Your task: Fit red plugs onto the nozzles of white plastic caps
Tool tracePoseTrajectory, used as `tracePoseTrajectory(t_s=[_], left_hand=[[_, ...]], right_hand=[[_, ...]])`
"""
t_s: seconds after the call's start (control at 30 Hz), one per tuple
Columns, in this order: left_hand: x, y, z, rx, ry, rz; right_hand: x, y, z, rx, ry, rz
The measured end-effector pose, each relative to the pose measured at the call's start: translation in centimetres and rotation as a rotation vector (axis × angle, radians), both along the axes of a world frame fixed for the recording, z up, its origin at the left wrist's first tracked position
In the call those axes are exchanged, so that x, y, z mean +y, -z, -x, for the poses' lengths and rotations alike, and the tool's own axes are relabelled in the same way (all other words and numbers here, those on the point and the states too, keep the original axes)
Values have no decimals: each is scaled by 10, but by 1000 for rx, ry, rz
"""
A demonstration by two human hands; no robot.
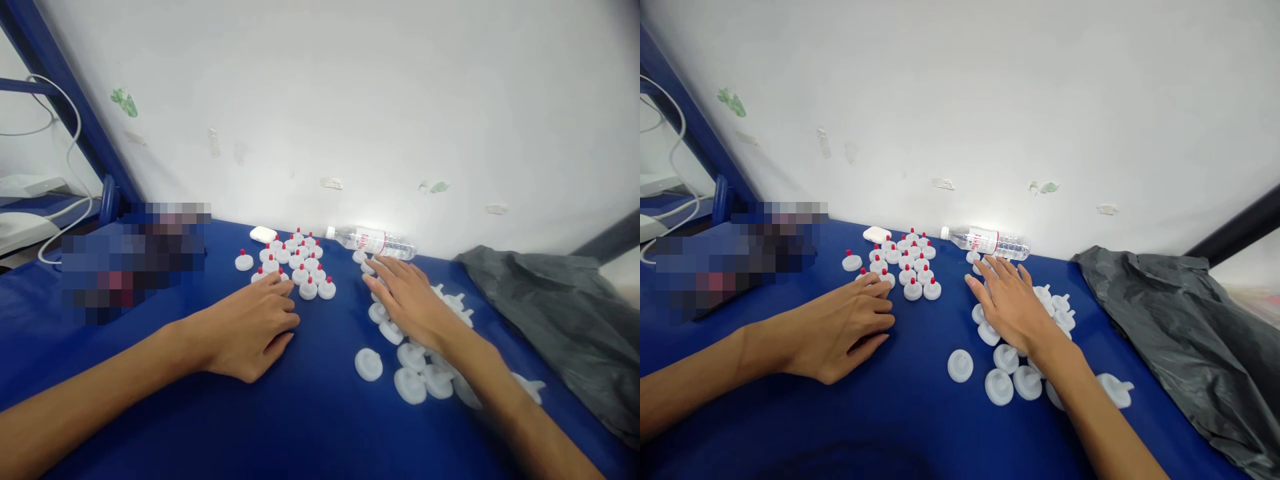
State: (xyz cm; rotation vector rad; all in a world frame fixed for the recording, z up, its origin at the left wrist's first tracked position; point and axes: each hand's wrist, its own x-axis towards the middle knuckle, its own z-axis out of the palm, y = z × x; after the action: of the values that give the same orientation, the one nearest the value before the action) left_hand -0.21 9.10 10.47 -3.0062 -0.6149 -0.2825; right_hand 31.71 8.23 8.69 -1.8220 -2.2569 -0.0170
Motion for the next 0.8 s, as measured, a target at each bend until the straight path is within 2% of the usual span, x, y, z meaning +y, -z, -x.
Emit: tracePoseTrajectory(t_s=[0.27, 0.53, 0.8], left_hand=[[5, 4, -2, -11, 32, -71], [5, 4, -5, -66, 12, -121], [11, 7, -2, -148, -55, -131]], right_hand=[[-7, -10, 5, 14, -179, -127], [-7, -4, 6, -4, -149, -120], [-13, -27, 10, 86, -153, -258]])
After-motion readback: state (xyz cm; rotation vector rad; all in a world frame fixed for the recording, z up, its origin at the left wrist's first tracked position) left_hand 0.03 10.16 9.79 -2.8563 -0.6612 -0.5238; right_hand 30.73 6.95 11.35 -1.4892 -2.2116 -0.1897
